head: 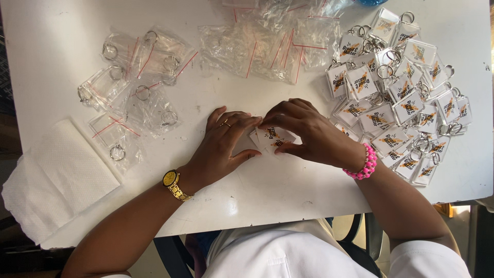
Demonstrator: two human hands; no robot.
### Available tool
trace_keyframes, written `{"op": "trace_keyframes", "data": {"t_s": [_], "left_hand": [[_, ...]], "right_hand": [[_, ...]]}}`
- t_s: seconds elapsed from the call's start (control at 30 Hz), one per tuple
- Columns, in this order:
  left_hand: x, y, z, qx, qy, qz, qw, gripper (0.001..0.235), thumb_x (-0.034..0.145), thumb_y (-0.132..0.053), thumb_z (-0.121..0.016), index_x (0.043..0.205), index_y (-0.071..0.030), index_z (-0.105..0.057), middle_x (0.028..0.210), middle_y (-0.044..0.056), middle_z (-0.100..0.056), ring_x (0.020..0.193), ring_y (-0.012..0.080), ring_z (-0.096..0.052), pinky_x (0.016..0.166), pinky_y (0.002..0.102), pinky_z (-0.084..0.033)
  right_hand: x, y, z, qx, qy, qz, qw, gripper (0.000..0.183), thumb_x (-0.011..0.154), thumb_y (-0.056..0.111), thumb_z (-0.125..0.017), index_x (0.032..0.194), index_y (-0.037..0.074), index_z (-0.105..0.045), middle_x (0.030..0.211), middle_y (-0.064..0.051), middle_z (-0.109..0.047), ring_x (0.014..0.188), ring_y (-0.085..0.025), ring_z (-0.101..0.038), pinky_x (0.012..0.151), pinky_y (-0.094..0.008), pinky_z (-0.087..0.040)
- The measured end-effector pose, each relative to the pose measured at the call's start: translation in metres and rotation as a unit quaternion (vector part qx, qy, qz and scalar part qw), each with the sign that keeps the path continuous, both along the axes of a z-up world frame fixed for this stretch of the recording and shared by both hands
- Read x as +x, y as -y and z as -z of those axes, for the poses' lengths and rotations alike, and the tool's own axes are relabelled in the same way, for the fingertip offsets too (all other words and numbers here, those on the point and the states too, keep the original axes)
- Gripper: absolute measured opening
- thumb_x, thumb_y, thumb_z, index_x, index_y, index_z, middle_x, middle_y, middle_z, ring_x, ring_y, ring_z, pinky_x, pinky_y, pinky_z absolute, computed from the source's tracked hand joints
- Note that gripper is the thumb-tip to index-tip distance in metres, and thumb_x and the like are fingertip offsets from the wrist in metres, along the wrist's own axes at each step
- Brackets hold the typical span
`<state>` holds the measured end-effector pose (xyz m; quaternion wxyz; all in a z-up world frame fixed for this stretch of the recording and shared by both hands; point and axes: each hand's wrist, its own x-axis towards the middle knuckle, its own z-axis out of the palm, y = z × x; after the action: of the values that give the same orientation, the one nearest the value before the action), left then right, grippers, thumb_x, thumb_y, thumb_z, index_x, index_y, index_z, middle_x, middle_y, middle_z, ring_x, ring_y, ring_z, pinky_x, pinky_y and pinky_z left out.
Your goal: The person assembles keychains by inserting printed stickers into clear plastic frames and attaching metal key rings. They handle each component by hand, place the finished keychains into small plastic bags, and set them aside on the table.
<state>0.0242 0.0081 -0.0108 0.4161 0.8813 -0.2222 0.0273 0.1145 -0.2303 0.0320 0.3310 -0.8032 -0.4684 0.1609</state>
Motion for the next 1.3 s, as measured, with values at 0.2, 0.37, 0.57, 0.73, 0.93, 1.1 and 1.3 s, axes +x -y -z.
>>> {"op": "trace_keyframes", "data": {"t_s": [0.2,0.37,0.57,0.73,0.93,1.1,1.3], "left_hand": [[0.001,-0.002,0.002,0.003,-0.003,0.007,1.0,0.062,0.094,-0.028,-0.078,0.146,-0.01,-0.049,0.129,0.009,-0.061,0.129,0.0295,-0.055,0.116,0.06,-0.024],[0.001,-0.002,0.003,0.011,-0.008,0.009,1.0,0.059,0.096,-0.03,-0.076,0.145,-0.01,-0.05,0.13,0.008,-0.061,0.13,0.0295,-0.055,0.117,0.059,-0.024],[0.002,-0.002,0.006,0.014,-0.009,0.009,1.0,0.055,0.097,-0.029,-0.074,0.144,-0.01,-0.051,0.13,0.009,-0.062,0.13,0.0302,-0.056,0.117,0.059,-0.024],[0.001,0.0,0.003,0.013,-0.005,0.003,1.0,0.054,0.097,-0.028,-0.074,0.142,-0.009,-0.052,0.127,0.009,-0.064,0.129,0.0303,-0.056,0.117,0.058,-0.024],[0.001,0.0,0.001,0.01,-0.003,0.002,1.0,0.056,0.096,-0.027,-0.076,0.143,-0.008,-0.052,0.127,0.01,-0.064,0.129,0.0311,-0.057,0.116,0.06,-0.025],[-0.003,0.005,0.004,0.058,0.05,-0.025,0.997,0.062,0.092,-0.031,-0.081,0.143,-0.009,-0.053,0.125,0.008,-0.064,0.126,0.0291,-0.058,0.116,0.061,-0.02],[-0.003,0.008,0.006,0.06,0.068,-0.032,0.995,0.053,0.093,-0.018,-0.077,0.14,-0.008,-0.054,0.124,0.01,-0.065,0.124,0.03,-0.06,0.115,0.062,-0.02]], "right_hand": [[0.011,0.014,-0.021,-0.067,0.018,-0.044,0.997,0.067,0.081,0.05,-0.073,0.136,0.014,-0.061,0.132,-0.014,-0.057,0.122,-0.041,-0.057,0.102,-0.059,-0.047],[0.016,0.016,-0.027,-0.11,0.048,-0.075,0.99,0.075,0.078,0.039,-0.078,0.145,0.014,-0.055,0.143,-0.019,-0.049,0.127,-0.047,-0.05,0.099,-0.059,-0.047],[0.019,0.012,-0.017,-0.094,0.035,-0.092,0.991,0.053,0.091,0.033,-0.068,0.138,0.011,-0.059,0.133,-0.016,-0.058,0.121,-0.043,-0.056,0.097,-0.057,-0.049],[0.016,0.01,-0.007,-0.059,0.042,-0.064,0.995,0.041,0.096,0.036,-0.067,0.128,0.011,-0.065,0.119,-0.01,-0.065,0.112,-0.035,-0.064,0.095,-0.051,-0.052],[0.01,0.004,0.004,-0.044,0.091,-0.031,0.994,0.035,0.098,0.04,-0.066,0.123,0.015,-0.068,0.111,-0.005,-0.066,0.105,-0.029,-0.066,0.09,-0.045,-0.054],[0.002,-0.002,0.004,-0.028,0.116,0.005,0.993,0.033,0.098,0.038,-0.067,0.115,0.01,-0.068,0.105,-0.007,-0.064,0.099,-0.031,-0.065,0.083,-0.044,-0.055],[-0.002,-0.006,0.014,-0.01,0.117,0.039,0.992,0.035,0.095,0.044,-0.07,0.113,0.014,-0.068,0.111,-0.005,-0.062,0.101,-0.028,-0.065,0.081,-0.042,-0.055]]}}
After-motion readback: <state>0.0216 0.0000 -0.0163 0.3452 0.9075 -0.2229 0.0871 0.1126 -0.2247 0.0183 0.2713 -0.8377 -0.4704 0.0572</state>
